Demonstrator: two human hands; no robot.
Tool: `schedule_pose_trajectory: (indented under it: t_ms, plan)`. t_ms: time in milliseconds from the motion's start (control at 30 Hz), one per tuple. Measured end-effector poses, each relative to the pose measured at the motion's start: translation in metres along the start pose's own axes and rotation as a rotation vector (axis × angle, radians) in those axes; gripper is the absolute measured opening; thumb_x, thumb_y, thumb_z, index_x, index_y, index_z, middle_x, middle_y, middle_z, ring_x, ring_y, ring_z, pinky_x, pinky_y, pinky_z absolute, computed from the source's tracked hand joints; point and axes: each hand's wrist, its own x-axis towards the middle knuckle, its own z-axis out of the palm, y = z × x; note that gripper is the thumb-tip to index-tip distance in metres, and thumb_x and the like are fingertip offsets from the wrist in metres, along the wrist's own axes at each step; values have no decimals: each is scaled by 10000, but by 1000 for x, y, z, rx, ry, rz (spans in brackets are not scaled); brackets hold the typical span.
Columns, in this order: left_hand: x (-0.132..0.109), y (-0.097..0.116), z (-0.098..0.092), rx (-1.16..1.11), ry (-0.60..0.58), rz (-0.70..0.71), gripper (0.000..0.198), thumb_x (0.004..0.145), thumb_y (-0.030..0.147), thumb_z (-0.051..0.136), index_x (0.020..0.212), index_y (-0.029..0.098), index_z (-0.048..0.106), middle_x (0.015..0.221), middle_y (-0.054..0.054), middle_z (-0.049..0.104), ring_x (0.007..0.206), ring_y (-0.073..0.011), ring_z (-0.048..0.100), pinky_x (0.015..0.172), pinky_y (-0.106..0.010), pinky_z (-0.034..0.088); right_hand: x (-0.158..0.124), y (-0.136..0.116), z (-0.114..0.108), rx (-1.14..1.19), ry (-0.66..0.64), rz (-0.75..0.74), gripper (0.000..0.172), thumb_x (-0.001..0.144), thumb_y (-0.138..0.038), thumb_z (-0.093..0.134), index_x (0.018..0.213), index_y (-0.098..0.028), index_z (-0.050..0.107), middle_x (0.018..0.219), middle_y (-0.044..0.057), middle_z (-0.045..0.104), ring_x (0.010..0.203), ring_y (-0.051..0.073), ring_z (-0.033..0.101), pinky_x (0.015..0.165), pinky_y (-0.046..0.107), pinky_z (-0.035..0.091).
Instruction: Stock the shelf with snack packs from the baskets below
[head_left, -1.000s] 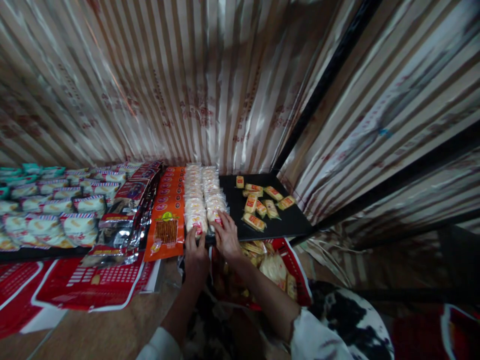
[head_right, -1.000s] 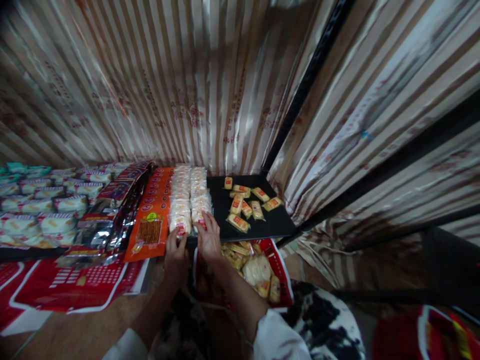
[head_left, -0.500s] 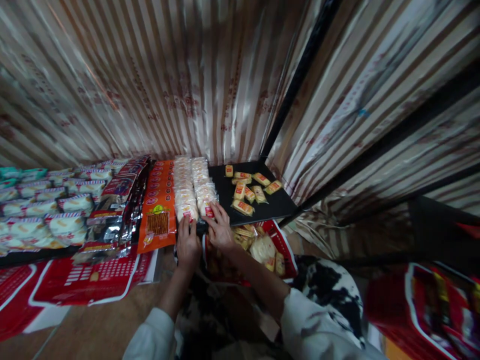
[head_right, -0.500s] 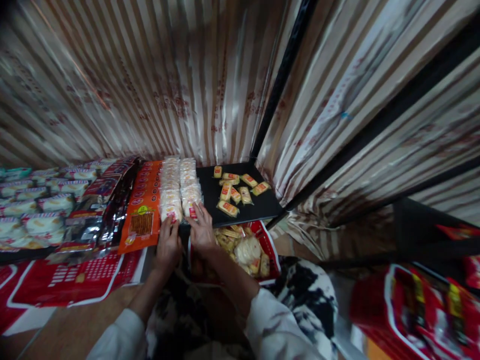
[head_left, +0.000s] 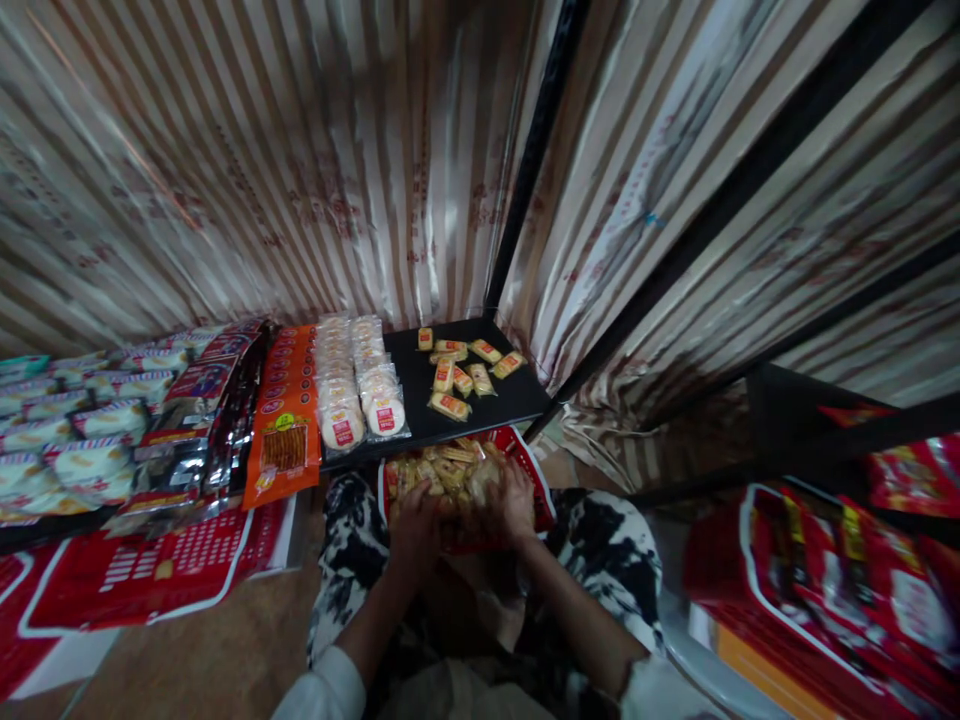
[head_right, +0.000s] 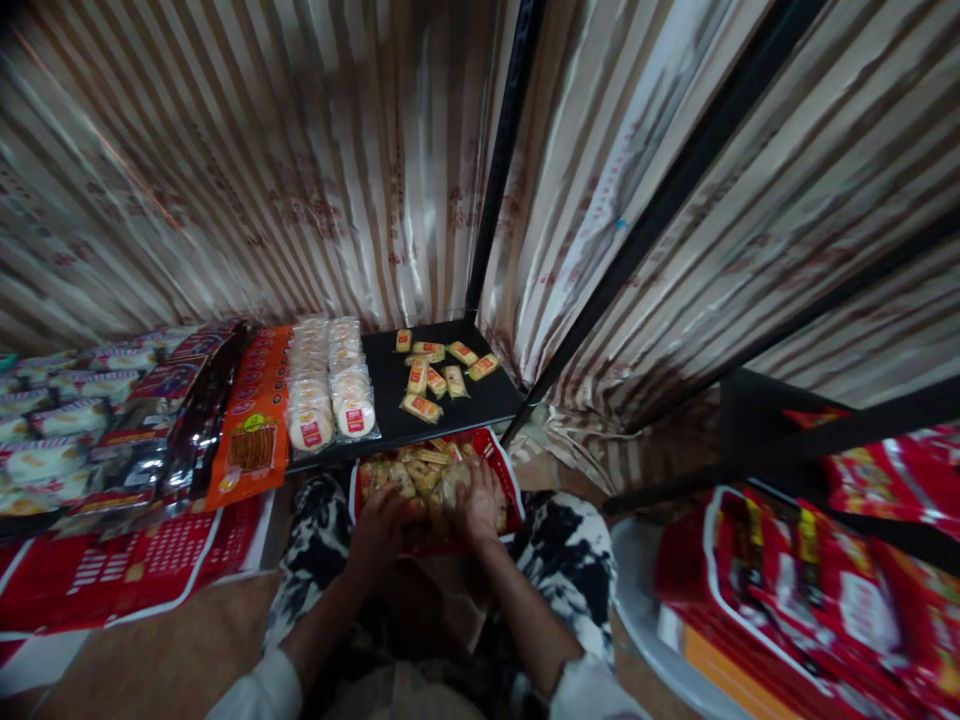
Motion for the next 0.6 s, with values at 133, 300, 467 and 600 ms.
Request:
schedule_pose_trajectory:
  t_ms: [133,300,467,600]
  plan:
    - [-10,23,14,-44,-171,-72,417,775,49,398,1143,148,569,1297,-140,500,1215,-231,463,998,-419,421,3,12,-9,-41,-216,192,320,772,-232,473,1040,-110,597,1007,126,647,951,241,591,843,342,438]
    - [-12,30,13,-88,-218,-86,420,800,58,362,1154,154,566,1305,-134,501,1242,-216,439,1013,-407,403,0,6,-24,-90,-246,209,251,830,-236,412,905,-149,636,901,99,659,863,219,608,741,307,442]
    - [-10,30,7,-110,-223,-107,357,817,75,363,1069,162,599,1289,-120,514,1225,-197,457,1010,-384,404,-2,-8,-38,-163,-229,154,225,836,-200,424,900,-155,634,928,108,660,938,227,586,799,299,411]
    - [-8,30,4,-140,-202,-143,323,814,74,368,997,156,621,1272,-128,523,1184,-194,495,994,-374,419,-1,-22,-51,-170,-252,160,230,856,-228,403,940,-181,612,925,100,668,861,206,615,740,281,407]
